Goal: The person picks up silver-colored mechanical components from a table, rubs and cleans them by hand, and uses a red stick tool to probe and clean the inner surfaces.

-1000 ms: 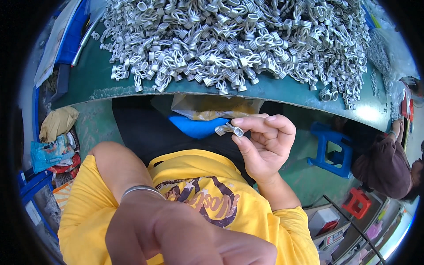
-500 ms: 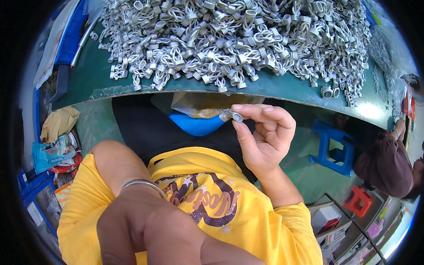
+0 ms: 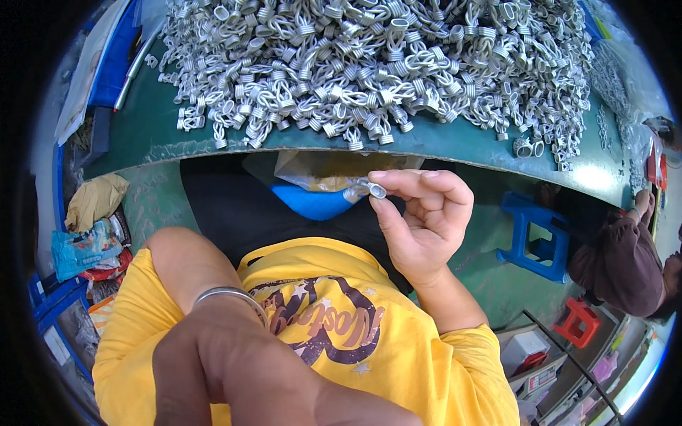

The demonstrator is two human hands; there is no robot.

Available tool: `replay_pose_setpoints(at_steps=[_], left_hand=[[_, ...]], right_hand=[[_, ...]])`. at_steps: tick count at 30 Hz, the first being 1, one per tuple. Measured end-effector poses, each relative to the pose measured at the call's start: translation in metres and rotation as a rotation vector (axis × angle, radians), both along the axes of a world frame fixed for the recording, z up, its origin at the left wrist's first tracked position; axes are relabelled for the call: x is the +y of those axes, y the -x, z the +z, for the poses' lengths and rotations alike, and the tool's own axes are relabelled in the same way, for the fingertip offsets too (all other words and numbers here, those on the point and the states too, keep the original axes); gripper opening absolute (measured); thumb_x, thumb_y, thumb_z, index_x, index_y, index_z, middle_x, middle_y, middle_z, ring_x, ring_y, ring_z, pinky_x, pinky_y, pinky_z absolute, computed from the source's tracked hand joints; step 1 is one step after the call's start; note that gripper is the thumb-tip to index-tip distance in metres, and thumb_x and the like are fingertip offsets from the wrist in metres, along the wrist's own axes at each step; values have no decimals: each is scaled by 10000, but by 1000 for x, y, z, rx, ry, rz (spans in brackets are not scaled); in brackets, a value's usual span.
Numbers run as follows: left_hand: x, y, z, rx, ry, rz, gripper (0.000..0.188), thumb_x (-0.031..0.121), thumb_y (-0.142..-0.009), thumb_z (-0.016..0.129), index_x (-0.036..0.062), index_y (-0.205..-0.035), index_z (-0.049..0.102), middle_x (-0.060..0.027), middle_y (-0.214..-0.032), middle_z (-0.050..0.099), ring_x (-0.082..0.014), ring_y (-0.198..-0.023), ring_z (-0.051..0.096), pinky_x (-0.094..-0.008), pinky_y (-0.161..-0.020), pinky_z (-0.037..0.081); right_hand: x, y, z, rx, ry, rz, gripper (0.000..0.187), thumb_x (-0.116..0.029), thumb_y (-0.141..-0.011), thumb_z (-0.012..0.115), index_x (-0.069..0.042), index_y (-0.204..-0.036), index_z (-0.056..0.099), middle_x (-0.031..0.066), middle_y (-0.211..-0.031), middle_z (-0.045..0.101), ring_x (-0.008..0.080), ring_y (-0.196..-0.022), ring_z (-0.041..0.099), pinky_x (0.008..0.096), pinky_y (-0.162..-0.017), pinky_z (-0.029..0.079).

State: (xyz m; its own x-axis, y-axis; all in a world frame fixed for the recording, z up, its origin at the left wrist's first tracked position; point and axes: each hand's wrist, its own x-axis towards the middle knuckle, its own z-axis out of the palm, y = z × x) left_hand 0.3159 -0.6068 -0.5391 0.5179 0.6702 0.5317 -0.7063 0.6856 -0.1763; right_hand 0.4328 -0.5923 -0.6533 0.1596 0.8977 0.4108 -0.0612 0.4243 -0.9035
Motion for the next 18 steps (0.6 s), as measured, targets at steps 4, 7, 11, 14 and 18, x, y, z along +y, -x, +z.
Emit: replay_pose_setpoints(at_steps=[4, 7, 11, 14, 18], left_hand=[[3, 1, -1, 13, -31, 12, 334, 326, -818, 567, 22, -956, 572, -96, -903, 488, -167, -719, 491, -226, -608, 388], [5, 3, -1, 24, -54, 22, 330, 328, -824, 556, 23, -950, 574, -93, -898, 483, -161, -707, 487, -222, -600, 383], [10, 7, -1, 66, -98, 33, 326, 330, -833, 542, 25, -943, 577, -89, -892, 476, -154, -692, 482, -218, -590, 376], [20, 13, -5, 211, -123, 23, 351, 363, -853, 492, 25, -913, 568, -99, -892, 471, -162, -712, 482, -231, -620, 381], [61, 33, -24, 770, -375, 146, 464, 448, -903, 363, 20, -816, 520, -124, -889, 458, -196, -777, 497, -282, -735, 416]], right_hand=[[-1, -1, -2, 63, 26, -2, 518, 148, -733, 565, -34, -1121, 274, 215, -991, 573, 216, -895, 584, 281, -788, 481], [0, 0, -2, 50, 17, 19, 511, 153, -736, 560, -32, -1118, 275, 211, -991, 575, 217, -896, 583, 285, -797, 479], [0, 1, -3, 48, 23, 17, 507, 150, -738, 561, -32, -1116, 276, 210, -987, 578, 213, -893, 582, 285, -801, 474], [1, 2, -4, 75, 30, 25, 510, 151, -735, 561, -32, -1120, 282, 200, -972, 581, 212, -897, 578, 293, -812, 463], [1, -11, 4, 475, 216, 17, 418, 119, -744, 538, -33, -1091, 362, 171, -959, 563, 206, -869, 569, 290, -756, 477]])
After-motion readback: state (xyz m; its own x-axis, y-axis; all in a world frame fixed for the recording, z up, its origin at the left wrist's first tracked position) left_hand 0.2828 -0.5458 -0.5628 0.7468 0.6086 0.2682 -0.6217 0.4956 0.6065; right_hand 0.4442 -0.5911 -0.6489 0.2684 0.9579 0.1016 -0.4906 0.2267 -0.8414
